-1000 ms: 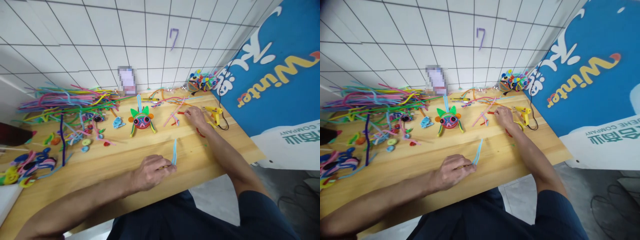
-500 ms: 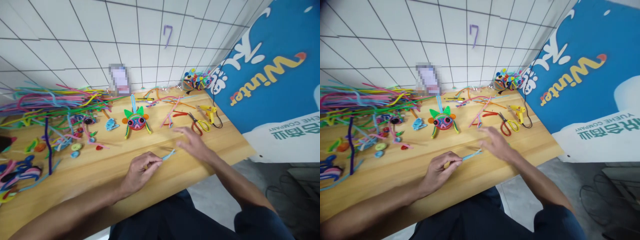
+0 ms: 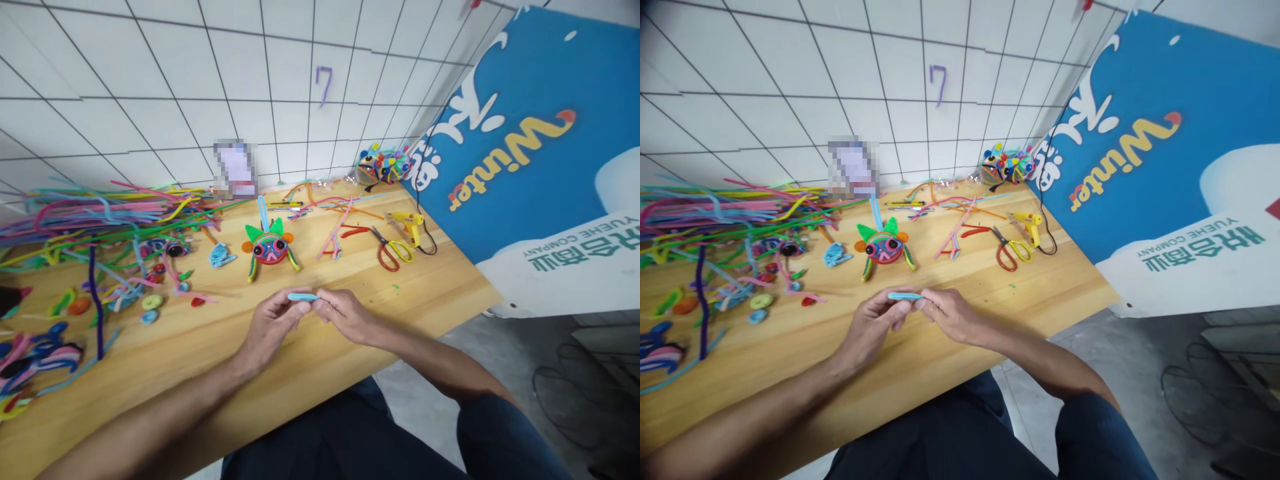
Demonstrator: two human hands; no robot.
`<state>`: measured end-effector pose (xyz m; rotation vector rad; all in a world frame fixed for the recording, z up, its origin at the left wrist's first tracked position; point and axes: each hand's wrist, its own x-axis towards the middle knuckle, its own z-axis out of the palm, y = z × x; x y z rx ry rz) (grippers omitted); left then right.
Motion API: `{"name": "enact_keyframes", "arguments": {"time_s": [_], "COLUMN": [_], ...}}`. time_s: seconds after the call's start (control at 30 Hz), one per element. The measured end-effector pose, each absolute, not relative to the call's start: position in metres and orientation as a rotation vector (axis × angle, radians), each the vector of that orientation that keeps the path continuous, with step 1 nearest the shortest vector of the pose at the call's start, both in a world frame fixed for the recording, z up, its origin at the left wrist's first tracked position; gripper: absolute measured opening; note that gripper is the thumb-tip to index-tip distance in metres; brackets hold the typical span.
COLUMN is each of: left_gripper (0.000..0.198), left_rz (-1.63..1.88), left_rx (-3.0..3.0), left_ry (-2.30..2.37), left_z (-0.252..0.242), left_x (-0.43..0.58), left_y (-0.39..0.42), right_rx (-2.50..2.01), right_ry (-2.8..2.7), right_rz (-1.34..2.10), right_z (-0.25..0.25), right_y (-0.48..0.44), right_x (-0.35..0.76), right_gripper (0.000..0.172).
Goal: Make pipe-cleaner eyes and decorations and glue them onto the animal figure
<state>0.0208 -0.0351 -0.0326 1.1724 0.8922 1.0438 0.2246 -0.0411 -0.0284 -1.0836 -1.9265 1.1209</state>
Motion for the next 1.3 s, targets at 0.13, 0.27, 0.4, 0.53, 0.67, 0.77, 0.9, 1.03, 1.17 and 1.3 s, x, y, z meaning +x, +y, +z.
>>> {"name": "enact_keyframes", "arguments": {"time_s": [0.13,0.27,0.4,0.53,0.67,0.77,0.9,1.03,1.17,1.3], "left_gripper": [0.03,0.025,0.021,0.019,0.028,0.033,0.035,0.04,0.048,0.059], "left_rz": [1.038,1.227,1.497,1.538,1.372,1.238,1.087,1.036,1.021,1.009], "left_rx": [1.216,1.102,0.925,0.842,0.83,0.841,0.88,0.896,0.864,0.764], "left_ry": [0.932,1.022,0.953,0.927,0.953,0.959,0.941,0.876,0.812,0.793], "left_z": [-0.037,-0.018,0.022,0.049,0.044,0.032,0.017,0.005,-0.01,-0.023], "left_x": [0.018,0.003,-0.015,-0.026,-0.022,-0.01,0.012,0.034,0.047,0.049], "left_y": [-0.032,-0.017,0.005,0.015,0.006,-0.004,-0.014,-0.027,-0.035,-0.035], "right_rx": [-1.077,-1.104,-1.186,-1.324,-1.335,-1.297,-1.172,-1.185,-1.213,-1.279], "right_ry": [-2.055,-2.05,-1.952,-1.863,-1.829,-1.786,-1.927,-1.982,-1.965,-2.061], "right_rz": [1.032,0.948,0.923,0.743,0.329,0.173,0.441,0.782,0.838,0.653], "right_z": [-0.034,-0.046,-0.059,-0.063,-0.043,-0.016,0.01,0.005,-0.013,-0.026], "right_y": [-0.034,-0.021,-0.007,0.003,0.003,-0.01,-0.033,-0.05,-0.06,-0.053], "right_x": [0.223,0.232,0.244,0.253,0.259,0.258,0.245,0.225,0.217,0.248], "right_gripper": [0.038,0.036,0.036,0.031,0.021,0.023,0.021,0.024,0.03,0.025]}}
